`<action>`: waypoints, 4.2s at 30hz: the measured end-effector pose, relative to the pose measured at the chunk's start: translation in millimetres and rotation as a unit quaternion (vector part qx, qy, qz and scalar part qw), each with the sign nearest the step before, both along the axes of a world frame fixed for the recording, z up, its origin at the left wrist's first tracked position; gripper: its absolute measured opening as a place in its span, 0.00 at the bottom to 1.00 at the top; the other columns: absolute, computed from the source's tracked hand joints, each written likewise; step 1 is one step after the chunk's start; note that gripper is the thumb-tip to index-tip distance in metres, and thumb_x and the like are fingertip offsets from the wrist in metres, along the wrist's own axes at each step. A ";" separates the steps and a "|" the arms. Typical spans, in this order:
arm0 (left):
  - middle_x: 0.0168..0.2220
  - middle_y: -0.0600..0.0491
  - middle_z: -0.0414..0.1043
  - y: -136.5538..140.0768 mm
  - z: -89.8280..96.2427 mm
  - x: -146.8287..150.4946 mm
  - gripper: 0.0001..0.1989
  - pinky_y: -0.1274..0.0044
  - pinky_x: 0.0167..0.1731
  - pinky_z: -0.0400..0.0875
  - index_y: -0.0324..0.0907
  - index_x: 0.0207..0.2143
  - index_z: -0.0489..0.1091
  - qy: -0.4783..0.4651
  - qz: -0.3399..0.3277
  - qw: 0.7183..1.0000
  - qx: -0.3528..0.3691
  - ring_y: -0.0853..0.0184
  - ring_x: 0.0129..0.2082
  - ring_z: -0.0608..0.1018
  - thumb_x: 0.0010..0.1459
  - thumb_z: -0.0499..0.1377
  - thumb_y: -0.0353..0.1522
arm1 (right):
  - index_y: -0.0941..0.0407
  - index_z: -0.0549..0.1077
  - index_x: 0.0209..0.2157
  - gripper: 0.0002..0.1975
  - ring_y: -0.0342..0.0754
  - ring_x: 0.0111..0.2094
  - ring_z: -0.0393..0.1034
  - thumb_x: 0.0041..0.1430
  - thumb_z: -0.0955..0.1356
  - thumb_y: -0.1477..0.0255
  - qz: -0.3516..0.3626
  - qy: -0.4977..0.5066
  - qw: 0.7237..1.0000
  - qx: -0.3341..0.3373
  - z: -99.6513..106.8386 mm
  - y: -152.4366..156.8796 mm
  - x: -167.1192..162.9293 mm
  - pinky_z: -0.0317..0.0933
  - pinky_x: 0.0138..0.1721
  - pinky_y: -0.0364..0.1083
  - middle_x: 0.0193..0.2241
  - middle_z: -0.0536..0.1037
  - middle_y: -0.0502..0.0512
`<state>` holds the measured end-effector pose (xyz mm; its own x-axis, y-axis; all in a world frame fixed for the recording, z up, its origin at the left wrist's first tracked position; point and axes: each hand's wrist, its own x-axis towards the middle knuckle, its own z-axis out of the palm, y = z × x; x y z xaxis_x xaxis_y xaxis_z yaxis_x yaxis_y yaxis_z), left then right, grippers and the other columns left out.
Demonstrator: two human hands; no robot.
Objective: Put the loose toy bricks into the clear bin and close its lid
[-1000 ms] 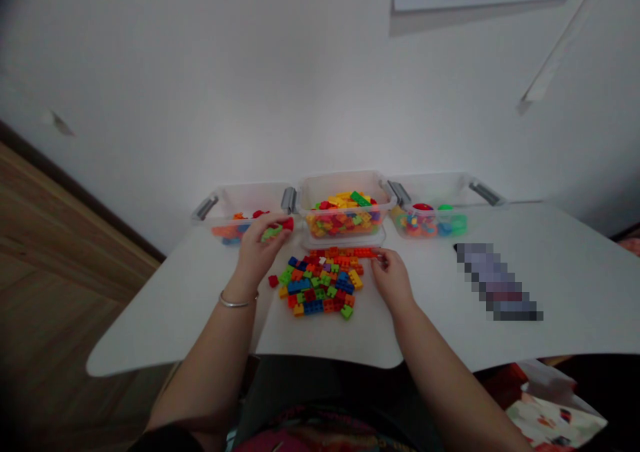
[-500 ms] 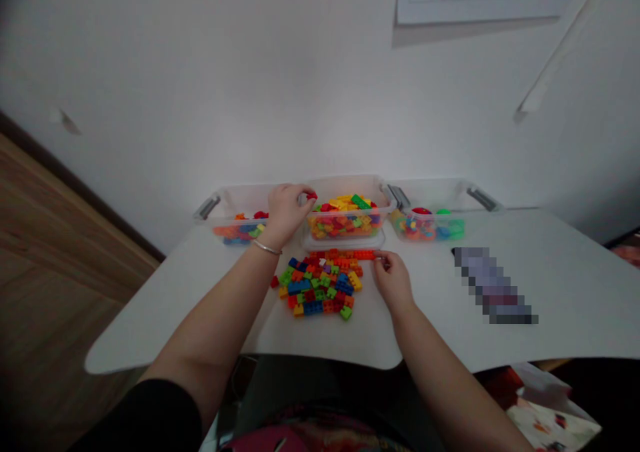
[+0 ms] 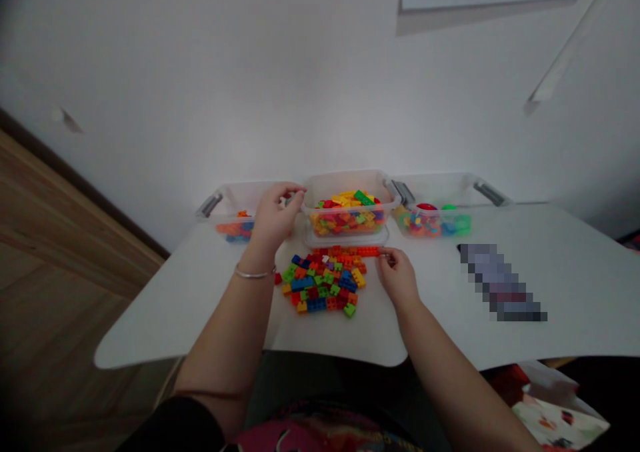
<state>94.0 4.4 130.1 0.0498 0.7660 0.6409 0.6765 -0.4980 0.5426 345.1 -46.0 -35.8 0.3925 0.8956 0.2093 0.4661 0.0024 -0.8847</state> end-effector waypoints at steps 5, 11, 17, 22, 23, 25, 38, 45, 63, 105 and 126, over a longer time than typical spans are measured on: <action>0.35 0.52 0.77 -42.0 -4.2 -33.4 0.08 0.75 0.38 0.71 0.42 0.38 0.75 0.066 -0.049 0.994 -0.076 0.66 0.35 0.75 0.58 0.57 0.32 | 0.57 0.76 0.37 0.18 0.50 0.30 0.67 0.48 0.64 0.62 -0.008 0.004 1.000 -0.001 0.8 -1.4 -0.6 0.62 0.36 0.51 0.31 0.75 0.56; 0.41 0.49 0.77 -68.7 -34.7 -63.5 0.12 0.72 0.41 0.71 0.43 0.40 0.75 0.275 0.082 0.942 -0.176 0.61 0.40 0.77 0.61 0.52 0.29 | 0.57 0.75 0.37 0.18 0.50 0.30 0.66 0.48 0.64 0.61 -0.005 0.016 1.000 -0.003 0.9 -0.9 -1.8 0.61 0.36 0.51 0.30 0.75 0.55; 0.45 0.48 0.75 -78.9 -58.3 -71.5 0.14 0.71 0.42 0.72 0.45 0.46 0.73 0.375 0.091 0.880 -0.276 0.58 0.45 0.77 0.58 0.57 0.33 | 0.57 0.75 0.38 0.19 0.49 0.30 0.66 0.48 0.64 0.62 -0.009 0.014 1.000 -0.010 1.3 -1.6 -3.0 0.61 0.35 0.50 0.30 0.74 0.55; 0.44 0.48 0.77 -77.1 -65.7 -67.6 0.16 0.71 0.38 0.72 0.45 0.49 0.71 0.402 0.095 0.862 -0.293 0.57 0.44 0.78 0.57 0.56 0.33 | 0.57 0.75 0.38 0.19 0.49 0.29 0.65 0.48 0.64 0.61 -0.007 0.020 1.000 -0.007 1.3 -2.1 -2.7 0.60 0.34 0.49 0.29 0.73 0.54; 0.43 0.47 0.77 -76.7 -66.5 -66.4 0.15 0.71 0.37 0.72 0.45 0.48 0.71 0.409 0.094 0.859 -0.293 0.57 0.43 0.78 0.58 0.56 0.33 | 0.57 0.75 0.37 0.19 0.49 0.29 0.65 0.48 0.64 0.61 -0.006 0.021 1.000 -0.004 1.2 -2.0 -2.4 0.60 0.34 0.49 0.29 0.73 0.54; 0.41 0.46 0.77 -76.0 -68.2 -64.1 0.12 0.71 0.35 0.71 0.44 0.43 0.73 0.424 0.093 0.853 -0.289 0.57 0.41 0.78 0.58 0.54 0.31 | 0.57 0.75 0.37 0.18 0.49 0.29 0.65 0.48 0.64 0.61 -0.003 0.024 1.000 -0.001 1.2 -1.8 -2.1 0.60 0.34 0.49 0.28 0.73 0.54; 0.40 0.48 0.76 -64.8 -80.2 -57.9 0.11 0.73 0.35 0.70 0.46 0.40 0.73 0.399 0.067 0.880 -0.247 0.59 0.41 0.77 0.59 0.52 0.30 | 0.57 0.75 0.37 0.18 0.50 0.31 0.67 0.49 0.64 0.62 0.001 0.012 1.000 0.009 -1.7 0.1 -1.0 0.62 0.37 0.50 0.31 0.74 0.56; 0.39 0.51 0.77 -63.1 -60.9 -55.5 0.09 0.75 0.34 0.69 0.46 0.42 0.70 0.337 0.029 0.917 -0.212 0.62 0.37 0.78 0.59 0.55 0.32 | 0.57 0.75 0.36 0.17 0.48 0.30 0.66 0.50 0.64 0.62 -0.001 0.015 1.000 0.017 -0.3 0.1 -1.9 0.62 0.35 0.49 0.29 0.73 0.54; 0.45 0.47 0.74 19.1 -38.6 17.7 0.12 0.70 0.50 0.66 0.41 0.45 0.69 0.029 0.009 1.000 0.006 0.62 0.48 0.74 0.59 0.58 0.32 | 0.56 0.76 0.36 0.17 0.50 0.30 0.67 0.49 0.64 0.62 0.006 0.014 1.000 0.007 -4.2 2.9 1.2 0.62 0.34 0.50 0.30 0.74 0.55; 0.40 0.49 0.75 8.1 -76.0 27.2 0.10 0.73 0.38 0.69 0.41 0.40 0.73 0.446 -0.224 0.865 0.051 0.64 0.40 0.76 0.63 0.53 0.34 | 0.56 0.76 0.35 0.17 0.50 0.31 0.67 0.49 0.63 0.60 0.015 0.012 1.000 0.009 -3.8 7.5 0.8 0.62 0.37 0.51 0.32 0.75 0.56; 0.40 0.50 0.77 6.6 -63.9 6.6 0.10 0.73 0.44 0.70 0.43 0.43 0.71 0.202 -0.184 0.945 0.179 0.65 0.42 0.76 0.61 0.57 0.37 | 0.56 0.75 0.34 0.18 0.50 0.29 0.66 0.47 0.64 0.59 0.012 0.029 1.000 0.003 1.4 5.6 -2.7 0.61 0.35 0.51 0.30 0.74 0.55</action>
